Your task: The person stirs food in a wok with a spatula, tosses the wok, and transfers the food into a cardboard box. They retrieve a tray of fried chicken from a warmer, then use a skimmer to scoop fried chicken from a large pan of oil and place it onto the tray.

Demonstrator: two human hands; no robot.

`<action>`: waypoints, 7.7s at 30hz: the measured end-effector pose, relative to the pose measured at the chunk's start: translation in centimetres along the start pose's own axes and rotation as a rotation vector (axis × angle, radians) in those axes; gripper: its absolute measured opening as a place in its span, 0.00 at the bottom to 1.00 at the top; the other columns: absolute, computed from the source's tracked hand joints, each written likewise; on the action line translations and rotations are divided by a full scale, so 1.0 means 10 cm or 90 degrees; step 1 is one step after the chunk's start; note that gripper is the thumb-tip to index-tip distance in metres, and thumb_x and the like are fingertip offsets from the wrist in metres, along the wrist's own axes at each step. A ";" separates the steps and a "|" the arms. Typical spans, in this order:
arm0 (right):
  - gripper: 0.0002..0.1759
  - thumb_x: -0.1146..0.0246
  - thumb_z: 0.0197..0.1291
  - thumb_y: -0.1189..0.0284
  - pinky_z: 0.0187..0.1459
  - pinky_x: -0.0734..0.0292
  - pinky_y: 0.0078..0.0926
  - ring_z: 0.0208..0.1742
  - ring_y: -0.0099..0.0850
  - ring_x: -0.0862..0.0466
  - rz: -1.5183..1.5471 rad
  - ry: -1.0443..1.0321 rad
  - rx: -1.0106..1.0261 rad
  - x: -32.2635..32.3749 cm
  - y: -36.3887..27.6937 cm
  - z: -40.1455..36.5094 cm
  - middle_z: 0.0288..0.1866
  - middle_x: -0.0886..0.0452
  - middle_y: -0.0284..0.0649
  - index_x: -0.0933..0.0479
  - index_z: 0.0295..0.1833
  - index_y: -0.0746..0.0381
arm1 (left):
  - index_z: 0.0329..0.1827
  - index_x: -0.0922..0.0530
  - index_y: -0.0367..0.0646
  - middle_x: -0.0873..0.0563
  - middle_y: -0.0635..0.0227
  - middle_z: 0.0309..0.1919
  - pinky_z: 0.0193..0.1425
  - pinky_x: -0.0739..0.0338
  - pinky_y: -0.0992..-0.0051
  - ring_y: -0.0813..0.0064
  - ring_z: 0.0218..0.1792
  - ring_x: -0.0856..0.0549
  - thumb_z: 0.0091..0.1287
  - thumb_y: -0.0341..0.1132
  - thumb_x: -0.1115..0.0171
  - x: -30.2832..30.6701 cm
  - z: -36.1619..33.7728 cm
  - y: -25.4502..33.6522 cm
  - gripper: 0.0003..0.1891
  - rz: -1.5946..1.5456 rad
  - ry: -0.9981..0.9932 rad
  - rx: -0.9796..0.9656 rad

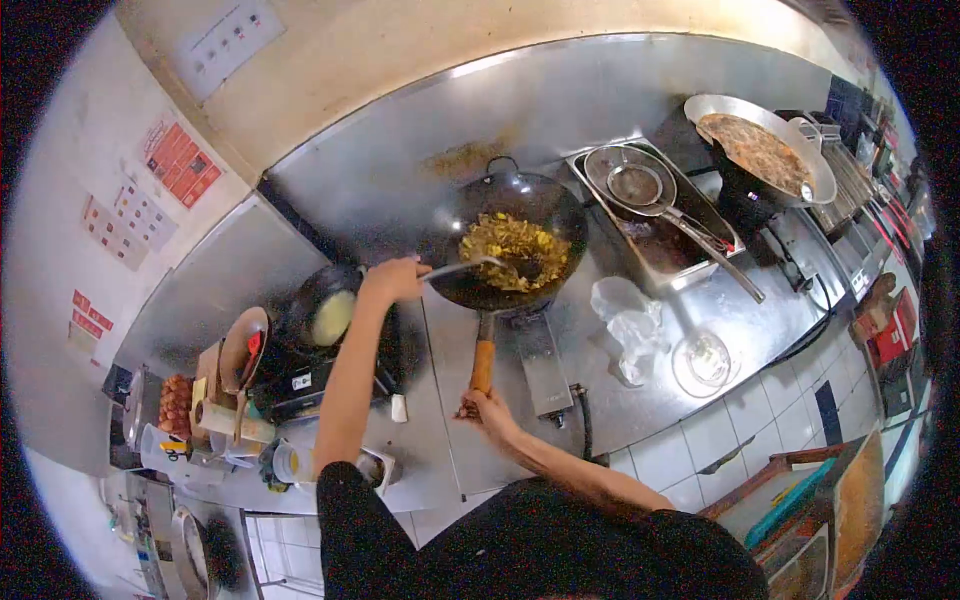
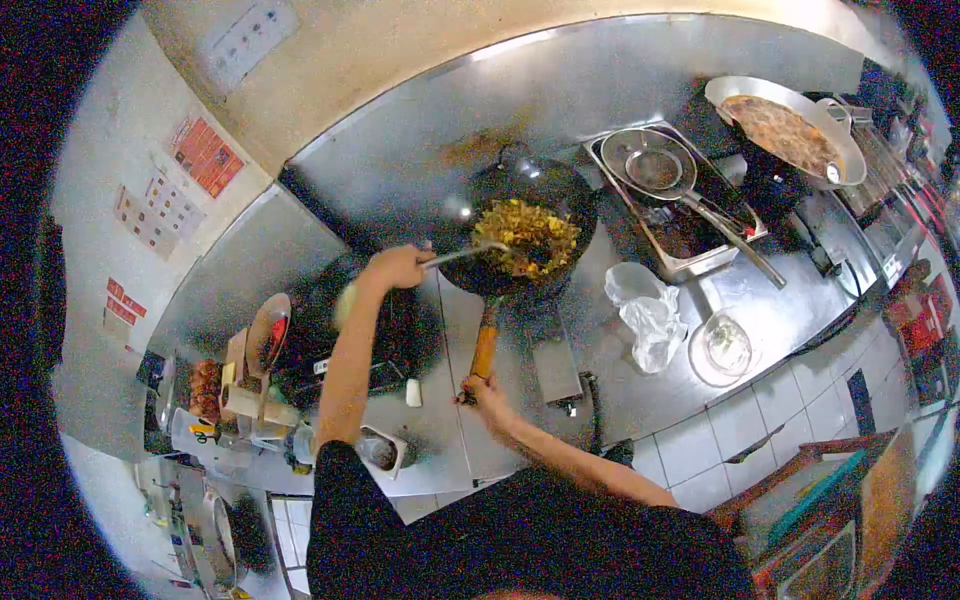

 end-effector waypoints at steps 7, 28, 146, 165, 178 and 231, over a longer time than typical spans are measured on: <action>0.10 0.46 0.67 0.69 0.49 0.22 0.41 0.31 0.28 0.24 0.018 -0.057 -0.012 -0.34 -0.32 -0.31 0.34 0.29 0.38 0.39 0.47 0.60 | 0.59 0.24 0.61 0.16 0.58 0.48 0.57 0.25 0.59 0.57 0.53 0.19 0.58 0.40 0.44 -0.01 0.00 0.18 0.22 -0.028 0.036 -0.003; 0.08 0.46 0.67 0.67 0.51 0.23 0.42 0.30 0.28 0.24 -0.002 -0.074 -0.017 -0.04 -0.06 -0.05 0.31 0.26 0.38 0.37 0.41 0.60 | 0.61 0.26 0.70 0.18 0.64 0.52 0.57 0.26 0.58 0.55 0.52 0.19 0.60 0.39 0.46 0.05 -0.18 0.13 0.24 -0.022 -0.015 0.057; 0.11 0.46 0.62 0.69 0.50 0.26 0.41 0.34 0.35 0.21 -0.008 -0.164 -0.085 0.47 -0.37 -0.30 0.31 0.23 0.43 0.33 0.47 0.62 | 0.30 0.27 0.37 0.26 0.69 0.16 0.20 0.32 0.73 0.78 0.14 0.27 0.73 0.46 0.54 -1.55 -1.41 0.45 0.21 -0.662 0.189 0.164; 0.10 0.40 0.60 0.69 0.22 0.26 0.24 0.20 0.24 0.26 -0.042 0.050 -0.117 0.42 -0.81 -0.12 0.23 0.29 0.33 0.34 0.35 0.59 | 0.27 0.27 0.37 0.27 0.63 0.16 0.26 0.32 0.68 0.68 0.19 0.26 0.73 0.47 0.57 -2.49 -1.26 0.68 0.23 -0.695 0.291 0.231; 0.08 0.42 0.58 0.71 0.17 0.39 0.16 0.17 0.18 0.34 -0.254 -0.048 0.164 -0.16 -1.47 -0.70 0.21 0.34 0.27 0.34 0.30 0.57 | 0.26 0.30 0.42 0.32 0.76 0.15 0.21 0.40 0.79 0.84 0.18 0.33 0.73 0.49 0.53 -3.09 -2.65 1.13 0.22 -1.019 0.374 0.257; 0.10 0.43 0.60 0.70 0.20 0.37 0.17 0.19 0.18 0.33 0.031 -0.019 -0.057 -0.16 -0.73 -0.54 0.21 0.34 0.29 0.36 0.30 0.58 | 0.52 0.27 0.39 0.25 0.62 0.18 0.26 0.30 0.66 0.66 0.19 0.24 0.71 0.44 0.50 -2.79 -2.68 0.16 0.18 -0.704 0.457 0.190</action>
Point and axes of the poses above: each hand's wrist, its own z-axis towards the middle knuckle, its own x-axis out of the back of the hand, y = z × x, the point moved 6 cm from there along z, towards the middle knuckle
